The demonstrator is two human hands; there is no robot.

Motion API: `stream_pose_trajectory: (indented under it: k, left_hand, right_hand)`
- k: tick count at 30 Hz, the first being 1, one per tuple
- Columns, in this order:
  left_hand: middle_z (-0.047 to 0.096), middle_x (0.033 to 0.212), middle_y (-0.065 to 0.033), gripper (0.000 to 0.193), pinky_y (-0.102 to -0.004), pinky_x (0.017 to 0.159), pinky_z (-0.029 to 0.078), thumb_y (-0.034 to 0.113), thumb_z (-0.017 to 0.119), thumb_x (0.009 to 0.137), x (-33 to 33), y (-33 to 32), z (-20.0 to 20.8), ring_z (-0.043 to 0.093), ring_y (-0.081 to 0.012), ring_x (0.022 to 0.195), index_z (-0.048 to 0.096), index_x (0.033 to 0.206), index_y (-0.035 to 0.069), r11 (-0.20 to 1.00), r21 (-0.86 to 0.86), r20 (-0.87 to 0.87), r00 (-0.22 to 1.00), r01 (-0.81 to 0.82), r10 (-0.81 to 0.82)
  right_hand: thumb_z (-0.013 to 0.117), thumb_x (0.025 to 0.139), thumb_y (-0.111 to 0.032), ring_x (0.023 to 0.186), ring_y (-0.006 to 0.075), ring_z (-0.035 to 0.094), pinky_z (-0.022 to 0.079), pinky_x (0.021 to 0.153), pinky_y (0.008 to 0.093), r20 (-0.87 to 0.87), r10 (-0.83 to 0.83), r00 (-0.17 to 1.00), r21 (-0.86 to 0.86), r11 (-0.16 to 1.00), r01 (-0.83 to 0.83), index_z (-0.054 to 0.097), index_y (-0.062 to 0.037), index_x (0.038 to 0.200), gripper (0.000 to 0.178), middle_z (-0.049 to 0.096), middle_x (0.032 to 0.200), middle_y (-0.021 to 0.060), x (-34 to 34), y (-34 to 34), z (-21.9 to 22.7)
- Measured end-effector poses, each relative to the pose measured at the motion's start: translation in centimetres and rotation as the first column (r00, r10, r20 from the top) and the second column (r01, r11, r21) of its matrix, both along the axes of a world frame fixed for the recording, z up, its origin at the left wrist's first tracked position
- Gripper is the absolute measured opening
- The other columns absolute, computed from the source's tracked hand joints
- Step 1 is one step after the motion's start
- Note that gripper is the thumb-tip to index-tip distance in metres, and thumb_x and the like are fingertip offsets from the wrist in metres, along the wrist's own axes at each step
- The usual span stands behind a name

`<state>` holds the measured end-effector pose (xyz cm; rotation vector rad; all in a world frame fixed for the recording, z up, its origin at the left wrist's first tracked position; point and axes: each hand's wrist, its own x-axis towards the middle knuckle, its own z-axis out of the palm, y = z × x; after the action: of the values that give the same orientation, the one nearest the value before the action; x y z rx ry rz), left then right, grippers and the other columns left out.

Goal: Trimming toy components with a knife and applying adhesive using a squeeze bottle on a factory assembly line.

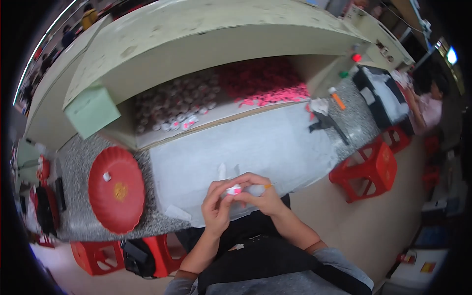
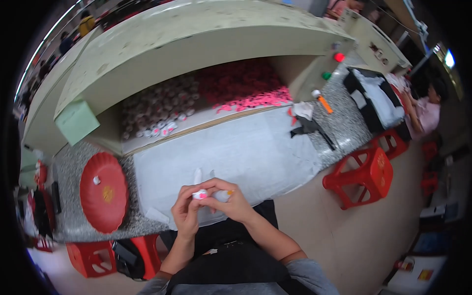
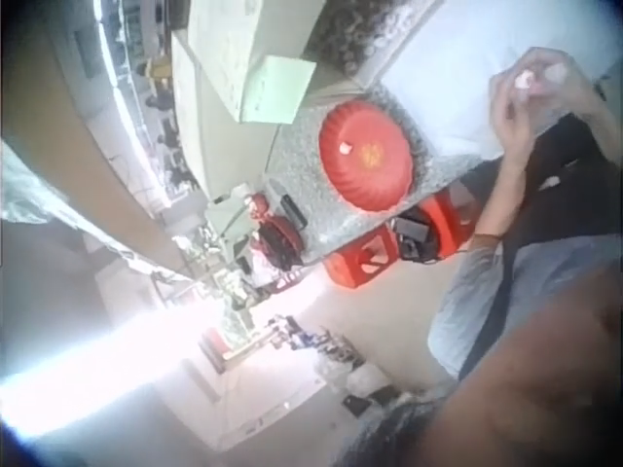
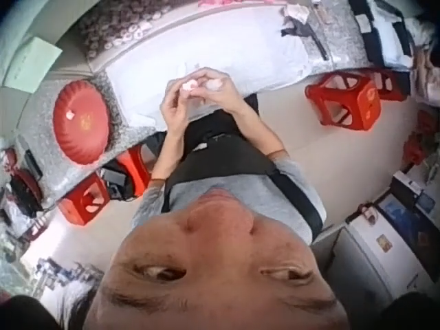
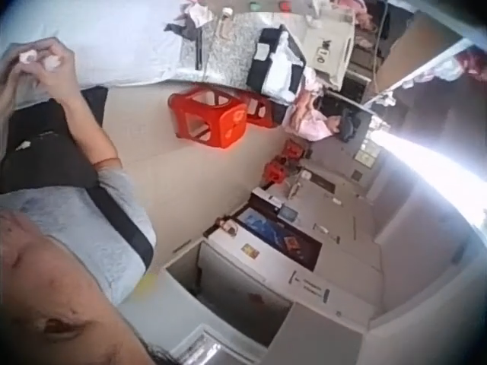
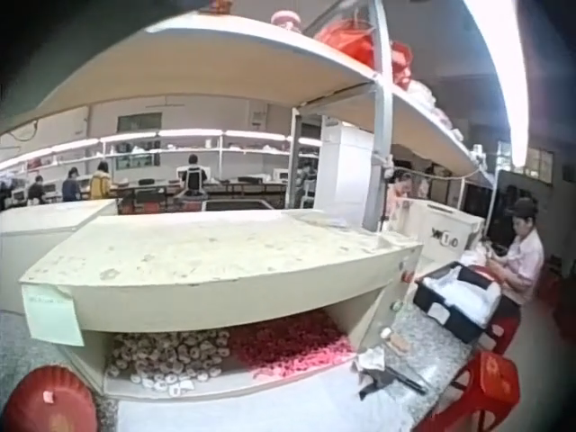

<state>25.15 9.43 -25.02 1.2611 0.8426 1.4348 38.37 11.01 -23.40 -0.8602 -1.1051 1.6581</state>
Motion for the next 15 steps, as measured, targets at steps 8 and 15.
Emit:
stream_pose_trajectory:
  k: [8, 15]
  left_hand:
    - [0.047, 0.087, -0.0058, 0.029, -0.0195, 0.060, 0.038, 0.017, 0.052, 0.081, 0.9, -0.2, 0.5, 0.046, -0.0098, 0.071, 0.051, 0.101, -0.003, 0.995, -0.082, 0.088, 0.994, -0.060, 0.067]
    - [0.048, 0.087, -0.0063, 0.031, -0.0247, 0.073, 0.037, 0.016, 0.058, 0.077, 0.4, -0.2, -0.4, 0.046, -0.0141, 0.081, 0.054, 0.102, -0.002, 0.998, -0.057, 0.175, 0.985, 0.010, 0.000]
  right_hand:
    - [0.061, 0.073, -0.008, 0.060, 0.0053, 0.049, 0.040, 0.046, 0.0171, -0.095, -0.003, 0.995, 0.039, 0.999, 0.007, 0.052, 0.0000, 0.099, 0.029, 0.054, 0.071, 0.0008, -0.2, -0.1, -0.1]
    - [0.062, 0.072, -0.009, 0.057, 0.0053, 0.047, 0.038, 0.044, 0.0168, -0.145, 0.062, 0.987, 0.084, 0.995, -0.050, 0.053, -0.0016, 0.093, 0.024, 0.053, 0.070, 0.0002, 0.4, -0.1, -0.2]
